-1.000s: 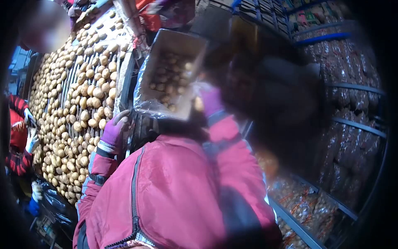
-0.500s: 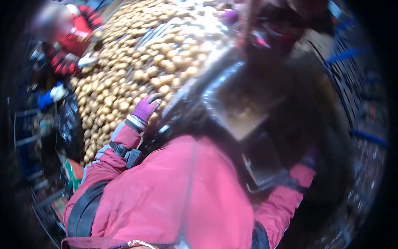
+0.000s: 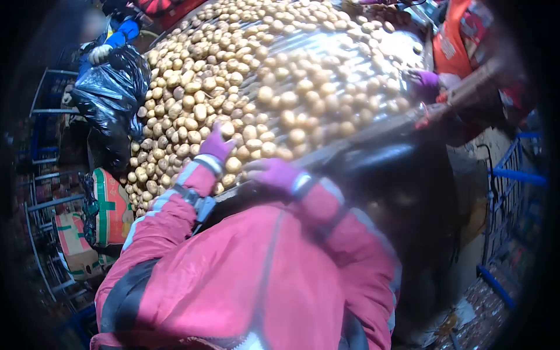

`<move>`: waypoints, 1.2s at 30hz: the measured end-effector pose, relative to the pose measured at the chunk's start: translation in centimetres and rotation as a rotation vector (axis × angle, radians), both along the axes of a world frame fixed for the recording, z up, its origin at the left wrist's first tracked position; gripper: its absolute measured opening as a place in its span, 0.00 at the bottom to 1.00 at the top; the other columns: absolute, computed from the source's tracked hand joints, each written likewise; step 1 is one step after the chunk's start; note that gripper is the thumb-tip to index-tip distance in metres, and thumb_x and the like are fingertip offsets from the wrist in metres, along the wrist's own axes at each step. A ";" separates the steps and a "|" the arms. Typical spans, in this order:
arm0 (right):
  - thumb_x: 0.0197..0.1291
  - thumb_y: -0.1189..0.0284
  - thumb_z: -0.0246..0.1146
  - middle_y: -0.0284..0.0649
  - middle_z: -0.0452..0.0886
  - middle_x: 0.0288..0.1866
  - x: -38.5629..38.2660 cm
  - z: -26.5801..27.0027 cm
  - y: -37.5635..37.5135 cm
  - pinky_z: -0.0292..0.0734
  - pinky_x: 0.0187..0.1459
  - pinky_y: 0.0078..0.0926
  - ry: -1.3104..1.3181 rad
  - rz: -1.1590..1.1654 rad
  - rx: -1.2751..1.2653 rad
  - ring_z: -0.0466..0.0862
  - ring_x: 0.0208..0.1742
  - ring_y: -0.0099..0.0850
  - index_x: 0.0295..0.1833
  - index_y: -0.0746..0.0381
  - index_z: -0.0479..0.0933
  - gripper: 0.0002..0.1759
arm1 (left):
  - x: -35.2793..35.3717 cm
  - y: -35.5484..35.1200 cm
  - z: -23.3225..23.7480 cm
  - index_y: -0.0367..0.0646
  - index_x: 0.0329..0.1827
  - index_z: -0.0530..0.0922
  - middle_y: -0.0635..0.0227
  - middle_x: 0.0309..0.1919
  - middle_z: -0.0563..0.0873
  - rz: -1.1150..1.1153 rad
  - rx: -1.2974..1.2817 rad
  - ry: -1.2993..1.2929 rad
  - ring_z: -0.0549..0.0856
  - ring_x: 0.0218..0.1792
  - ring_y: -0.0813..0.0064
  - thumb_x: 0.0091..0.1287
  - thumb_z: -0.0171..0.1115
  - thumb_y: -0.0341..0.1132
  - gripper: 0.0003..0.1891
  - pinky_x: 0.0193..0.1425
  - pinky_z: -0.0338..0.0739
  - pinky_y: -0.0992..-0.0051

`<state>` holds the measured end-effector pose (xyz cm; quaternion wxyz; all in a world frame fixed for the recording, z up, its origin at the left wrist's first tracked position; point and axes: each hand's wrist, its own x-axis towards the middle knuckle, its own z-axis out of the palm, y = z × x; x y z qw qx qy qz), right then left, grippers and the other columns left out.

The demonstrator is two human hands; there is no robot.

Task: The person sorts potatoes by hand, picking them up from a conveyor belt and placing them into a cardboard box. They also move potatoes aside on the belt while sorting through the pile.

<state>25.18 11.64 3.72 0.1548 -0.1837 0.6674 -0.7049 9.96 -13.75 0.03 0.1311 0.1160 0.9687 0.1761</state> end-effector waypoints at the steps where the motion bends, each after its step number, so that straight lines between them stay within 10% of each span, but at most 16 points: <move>1: 0.64 0.68 0.62 0.43 0.81 0.62 -1.2 -1.2 -1.5 0.80 0.57 0.35 0.130 0.057 0.062 0.83 0.55 0.41 0.59 0.57 0.79 0.18 | -0.1 2.6 1.3 0.40 0.78 0.61 0.42 0.56 0.84 0.042 0.025 -0.048 0.85 0.54 0.44 0.59 0.70 0.50 0.46 0.61 0.79 0.58; 5: 0.65 0.63 0.64 0.44 0.83 0.59 -5.6 -2.7 -2.3 0.79 0.56 0.34 -0.010 0.181 0.380 0.83 0.54 0.39 0.60 0.58 0.81 0.20 | -0.2 10.4 1.9 0.46 0.77 0.63 0.47 0.49 0.86 -0.204 0.278 -0.176 0.87 0.47 0.50 0.65 0.66 0.45 0.38 0.53 0.81 0.57; 7: 0.64 0.63 0.65 0.45 0.82 0.59 -8.1 -6.8 -1.8 0.81 0.54 0.39 -0.478 0.058 0.472 0.84 0.52 0.44 0.56 0.54 0.82 0.16 | -0.4 12.2 5.9 0.45 0.74 0.66 0.50 0.44 0.86 -0.262 0.356 -0.469 0.87 0.44 0.53 0.68 0.64 0.42 0.32 0.49 0.81 0.57; 9: 0.60 0.66 0.66 0.47 0.83 0.58 -9.1 -8.6 0.7 0.81 0.54 0.41 -0.334 -0.064 0.121 0.84 0.54 0.47 0.56 0.56 0.81 0.18 | -2.8 8.2 0.5 0.43 0.65 0.77 0.52 0.44 0.86 -0.548 0.258 0.246 0.85 0.48 0.55 0.67 0.65 0.42 0.25 0.53 0.80 0.62; 14: 0.71 0.66 0.61 0.36 0.85 0.51 -8.3 -5.5 6.6 0.80 0.47 0.23 0.061 -0.423 0.601 0.84 0.48 0.26 0.60 0.63 0.82 0.18 | -10.5 -4.3 5.9 0.41 0.64 0.77 0.46 0.53 0.84 -0.021 -0.099 0.112 0.84 0.54 0.50 0.60 0.70 0.51 0.33 0.60 0.79 0.58; 16: 0.71 0.65 0.61 0.36 0.85 0.51 -8.8 -5.4 7.1 0.81 0.46 0.23 0.076 -0.482 0.640 0.84 0.49 0.27 0.60 0.62 0.82 0.18 | -11.1 -4.4 4.9 0.41 0.63 0.77 0.47 0.52 0.84 -0.154 -0.179 0.176 0.84 0.53 0.50 0.60 0.69 0.51 0.32 0.58 0.79 0.56; 22: 0.71 0.63 0.63 0.35 0.85 0.51 -10.3 -7.4 0.5 0.81 0.43 0.21 -0.145 -0.508 0.026 0.84 0.45 0.24 0.60 0.63 0.82 0.19 | -12.0 -1.7 3.6 0.46 0.56 0.80 0.48 0.49 0.86 0.048 0.007 0.079 0.84 0.53 0.48 0.60 0.69 0.49 0.24 0.56 0.80 0.55; 26: 0.71 0.62 0.63 0.34 0.86 0.51 -9.2 -2.1 -2.4 0.79 0.45 0.23 -0.692 -0.476 -0.229 0.83 0.43 0.23 0.59 0.63 0.82 0.19 | -8.5 -3.9 3.0 0.46 0.70 0.75 0.43 0.64 0.79 -0.291 0.254 -0.176 0.80 0.65 0.51 0.69 0.63 0.50 0.29 0.67 0.75 0.61; 29: 0.73 0.62 0.59 0.37 0.85 0.52 -7.6 -5.2 -1.9 0.78 0.51 0.25 -0.248 -0.456 0.102 0.83 0.49 0.26 0.59 0.64 0.82 0.19 | -11.8 -6.5 6.9 0.43 0.71 0.73 0.47 0.59 0.82 -0.020 0.243 -0.016 0.83 0.58 0.53 0.65 0.68 0.48 0.33 0.62 0.78 0.59; 32: 0.74 0.62 0.55 0.39 0.84 0.56 -7.5 -1.6 -2.5 0.76 0.58 0.26 -0.519 -0.465 -0.002 0.83 0.56 0.27 0.59 0.65 0.82 0.20 | -16.3 -10.2 5.8 0.44 0.63 0.77 0.51 0.52 0.85 -0.129 -0.108 0.300 0.84 0.54 0.52 0.62 0.69 0.50 0.29 0.56 0.81 0.57; 36: 0.75 0.59 0.56 0.39 0.84 0.56 -8.1 -3.0 -3.8 0.80 0.53 0.27 -0.488 -0.455 -0.113 0.84 0.52 0.27 0.62 0.64 0.80 0.22 | -16.6 -4.4 5.4 0.48 0.65 0.77 0.51 0.59 0.82 -0.125 -0.364 0.105 0.83 0.58 0.50 0.59 0.70 0.56 0.34 0.61 0.79 0.56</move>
